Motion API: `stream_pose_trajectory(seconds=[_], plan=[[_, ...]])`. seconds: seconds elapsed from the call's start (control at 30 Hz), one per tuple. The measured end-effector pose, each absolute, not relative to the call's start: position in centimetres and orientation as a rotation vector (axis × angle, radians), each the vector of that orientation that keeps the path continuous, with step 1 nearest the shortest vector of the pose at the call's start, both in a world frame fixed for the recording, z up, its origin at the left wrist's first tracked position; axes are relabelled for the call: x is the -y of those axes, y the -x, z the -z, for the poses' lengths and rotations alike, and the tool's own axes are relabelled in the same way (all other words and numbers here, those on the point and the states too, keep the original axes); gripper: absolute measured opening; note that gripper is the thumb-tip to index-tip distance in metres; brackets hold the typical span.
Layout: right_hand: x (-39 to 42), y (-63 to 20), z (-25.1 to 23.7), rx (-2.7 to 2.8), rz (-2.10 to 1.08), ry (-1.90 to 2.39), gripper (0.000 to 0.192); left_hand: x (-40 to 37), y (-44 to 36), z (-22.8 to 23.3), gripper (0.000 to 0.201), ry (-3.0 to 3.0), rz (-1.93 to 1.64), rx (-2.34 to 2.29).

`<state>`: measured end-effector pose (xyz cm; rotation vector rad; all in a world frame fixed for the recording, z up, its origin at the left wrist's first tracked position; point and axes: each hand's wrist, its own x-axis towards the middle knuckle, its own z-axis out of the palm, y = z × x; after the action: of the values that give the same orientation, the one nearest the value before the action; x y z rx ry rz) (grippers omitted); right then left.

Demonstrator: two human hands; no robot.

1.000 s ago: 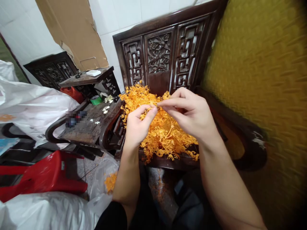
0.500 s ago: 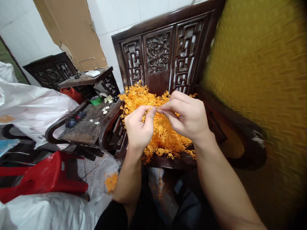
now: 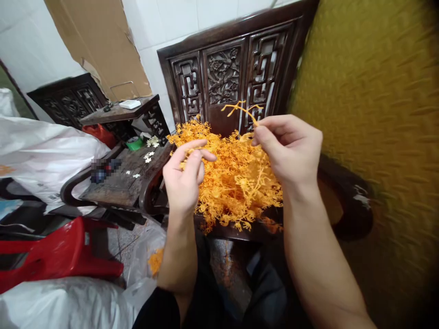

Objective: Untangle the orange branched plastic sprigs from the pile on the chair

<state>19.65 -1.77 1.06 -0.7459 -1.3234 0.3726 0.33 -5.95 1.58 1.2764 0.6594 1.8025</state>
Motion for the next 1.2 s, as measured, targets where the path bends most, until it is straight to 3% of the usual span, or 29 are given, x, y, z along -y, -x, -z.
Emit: stream_pose_trajectory(seconds=[0.37, 0.53, 0.7, 1.03, 1.2], plan=[[2.3, -17.7, -0.9, 1.482, -0.74, 0.615, 0.037, 4.3, -0.9, -0.1, 0.033, -1.39, -1.512, -0.907], [2.4, -17.3, -1.0, 1.484, -0.74, 0.613, 0.05, 4.6, -0.8, -0.1, 0.024, -1.667, -1.425, -0.933], [2.4, -17.6, -1.0, 1.516, -0.836, 0.645, 0.04, 5.0, -0.5, -0.3, 0.02, -1.818, -1.528, -0.926], [2.9, -16.6, -0.7, 1.453, -0.487, 0.806, 0.037, 4.7, -1.8, 0.0, 0.027, -1.988, -1.765, -0.845], [-0.9, -20.8, 0.1, 0.961, -0.318, 0.797, 0.041, 5.7, -0.4, -0.1, 0.032, -1.879, -1.907, -0.544]])
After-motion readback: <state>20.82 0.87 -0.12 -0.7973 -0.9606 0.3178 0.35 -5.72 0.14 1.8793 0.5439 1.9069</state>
